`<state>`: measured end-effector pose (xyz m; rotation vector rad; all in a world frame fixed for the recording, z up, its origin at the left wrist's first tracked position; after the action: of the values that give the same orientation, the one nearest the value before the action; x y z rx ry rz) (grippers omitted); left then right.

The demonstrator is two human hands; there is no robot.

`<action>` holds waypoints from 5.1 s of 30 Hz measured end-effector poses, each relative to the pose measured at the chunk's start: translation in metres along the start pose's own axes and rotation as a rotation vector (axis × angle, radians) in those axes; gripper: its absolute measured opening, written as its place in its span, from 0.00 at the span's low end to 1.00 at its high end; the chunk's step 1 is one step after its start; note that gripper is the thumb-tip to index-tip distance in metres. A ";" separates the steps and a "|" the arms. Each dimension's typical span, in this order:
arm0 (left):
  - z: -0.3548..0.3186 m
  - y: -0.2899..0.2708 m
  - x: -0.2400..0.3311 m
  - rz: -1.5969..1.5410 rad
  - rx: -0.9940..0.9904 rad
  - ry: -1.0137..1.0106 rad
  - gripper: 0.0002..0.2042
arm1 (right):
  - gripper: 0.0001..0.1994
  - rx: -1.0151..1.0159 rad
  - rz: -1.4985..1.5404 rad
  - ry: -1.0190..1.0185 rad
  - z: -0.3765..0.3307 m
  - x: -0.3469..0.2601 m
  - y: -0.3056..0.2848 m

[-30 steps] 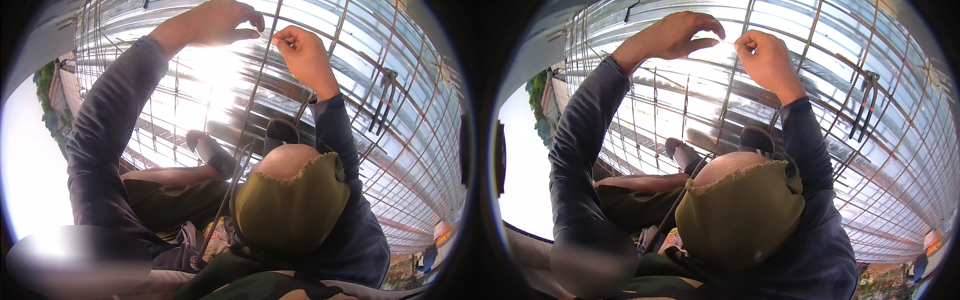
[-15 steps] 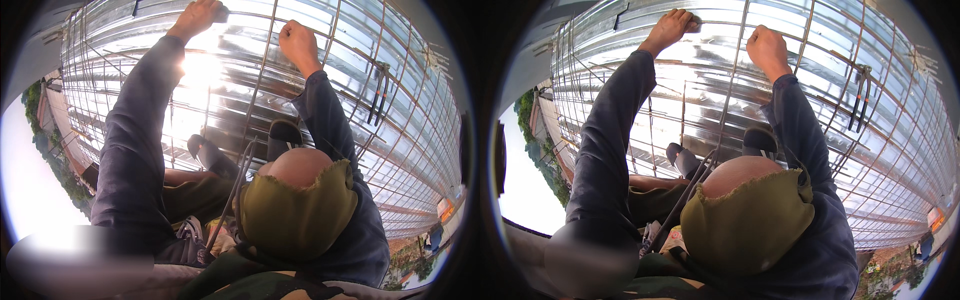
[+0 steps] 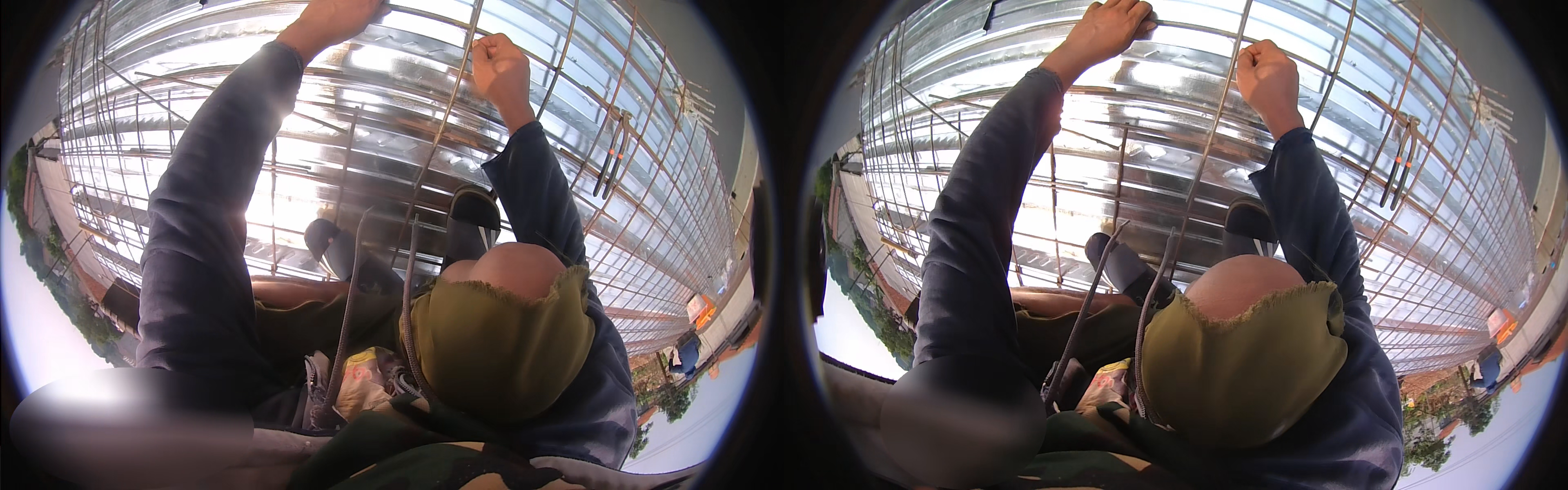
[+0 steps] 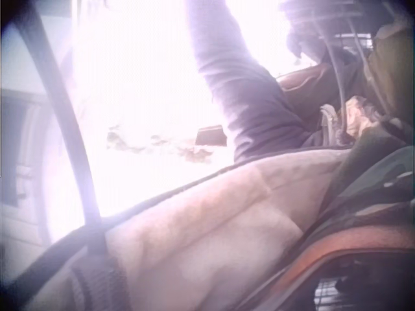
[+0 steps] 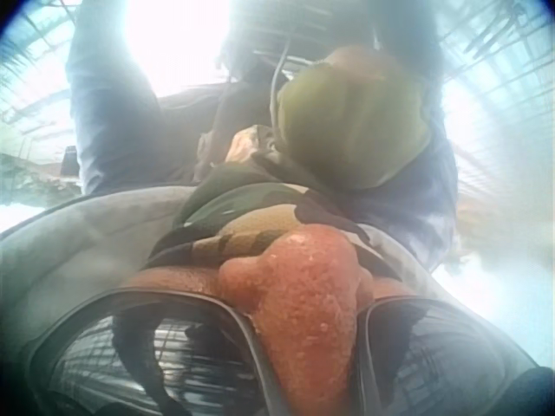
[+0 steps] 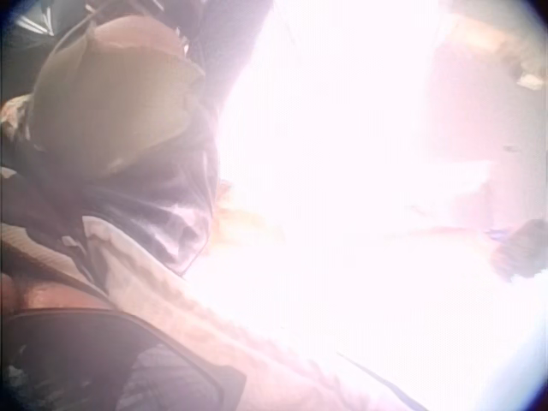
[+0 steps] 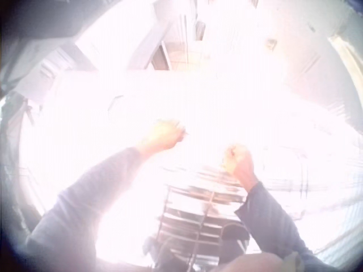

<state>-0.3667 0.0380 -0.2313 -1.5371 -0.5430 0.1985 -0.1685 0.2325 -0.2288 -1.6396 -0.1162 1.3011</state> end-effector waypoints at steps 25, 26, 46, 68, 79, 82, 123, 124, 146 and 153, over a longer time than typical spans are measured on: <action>-0.050 -0.005 0.302 -1.467 -0.254 -0.399 0.23 | 0.05 0.379 1.192 0.426 0.038 -0.005 -0.190; -0.053 -0.009 0.293 -1.412 -0.315 -0.383 0.23 | 0.08 0.419 1.117 0.418 0.043 0.003 -0.205; -0.134 -0.062 0.033 0.085 -0.215 -0.036 0.21 | 0.13 0.166 1.209 0.528 0.041 0.082 -0.207; -0.089 -0.055 -0.146 0.400 0.037 -0.022 0.15 | 0.11 -0.212 0.224 0.288 0.000 -0.021 -0.106; -0.104 -0.061 -0.138 0.357 0.194 -0.110 0.11 | 0.15 -0.445 0.135 0.044 -0.010 -0.046 -0.041; -0.112 -0.064 -0.140 0.284 0.215 -0.205 0.12 | 0.15 -0.529 0.189 0.036 -0.006 -0.057 -0.026; -0.998 -0.378 0.076 -1.164 -0.007 -2.149 0.23 | 0.18 -0.956 -0.766 -0.065 -0.133 -0.477 -0.131; -1.014 -0.384 0.025 -1.136 0.086 -2.172 0.22 | 0.21 -0.863 -0.650 0.040 -0.131 -0.482 -0.107; -1.003 -0.405 -0.249 -1.131 -0.008 -2.099 0.21 | 0.18 -1.015 -0.425 -0.083 -0.010 -0.825 0.360; -1.062 -0.354 -0.455 -0.878 -0.153 -2.068 0.22 | 0.20 -1.005 -0.696 -0.189 0.012 -0.818 0.410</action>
<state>-0.3573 -1.1305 0.0788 -0.5317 -2.7357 1.0499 -0.7118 -0.4561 0.0305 -1.9629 -1.5115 0.8475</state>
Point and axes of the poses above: each hand's wrist, its own z-axis towards the middle knuckle, its own y-axis out of the palm, x = y × z, the point moved 7 cm from there along z, towards the middle knuckle, and after that the axes turned 8 degrees about x, right-handed, at the moved point
